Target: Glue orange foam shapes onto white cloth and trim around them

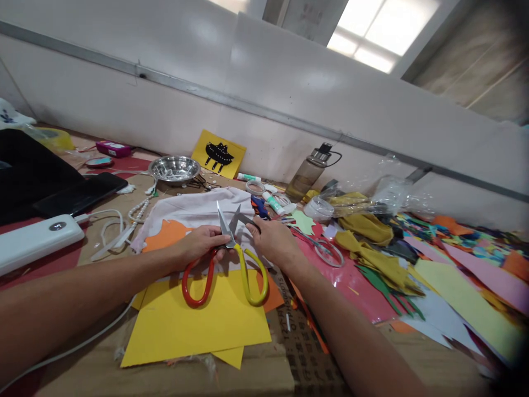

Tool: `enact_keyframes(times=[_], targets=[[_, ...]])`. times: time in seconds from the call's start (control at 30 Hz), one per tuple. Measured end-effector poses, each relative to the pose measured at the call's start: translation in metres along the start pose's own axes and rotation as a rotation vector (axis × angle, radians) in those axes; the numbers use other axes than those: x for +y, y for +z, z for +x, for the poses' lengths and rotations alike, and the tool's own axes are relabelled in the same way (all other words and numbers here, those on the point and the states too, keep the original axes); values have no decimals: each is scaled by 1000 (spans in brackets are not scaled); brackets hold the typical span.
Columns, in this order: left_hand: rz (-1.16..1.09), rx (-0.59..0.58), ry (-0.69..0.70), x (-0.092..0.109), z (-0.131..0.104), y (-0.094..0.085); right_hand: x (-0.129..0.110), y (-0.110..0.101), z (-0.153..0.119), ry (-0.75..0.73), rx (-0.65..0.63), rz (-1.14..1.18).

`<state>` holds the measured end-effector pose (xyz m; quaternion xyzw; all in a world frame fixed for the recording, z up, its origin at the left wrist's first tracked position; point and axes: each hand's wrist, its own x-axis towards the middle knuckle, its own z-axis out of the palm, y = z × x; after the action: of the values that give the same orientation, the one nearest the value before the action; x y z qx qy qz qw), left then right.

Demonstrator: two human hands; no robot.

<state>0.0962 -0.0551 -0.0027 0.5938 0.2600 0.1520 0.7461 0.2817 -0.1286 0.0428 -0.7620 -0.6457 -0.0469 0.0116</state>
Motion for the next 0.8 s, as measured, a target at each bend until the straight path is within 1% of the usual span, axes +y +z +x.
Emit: enact_keyframes(times=[0.27, 0.43, 0.5, 0.67, 0.8], targets=[[19, -5, -14, 4, -3, 2, -4, 1, -10, -75, -7, -13], [9, 11, -3, 4, -2, 2, -1, -1, -3, 16, 14, -12], [8, 13, -4, 4, -2, 2, -1, -1, -3, 5, 12, -14], [48, -12, -30, 7, -4, 3, -4, 0, -9, -80, 30, -39], [22, 21, -30, 9, -5, 5, -2, -1, -3, -16, 36, -41]])
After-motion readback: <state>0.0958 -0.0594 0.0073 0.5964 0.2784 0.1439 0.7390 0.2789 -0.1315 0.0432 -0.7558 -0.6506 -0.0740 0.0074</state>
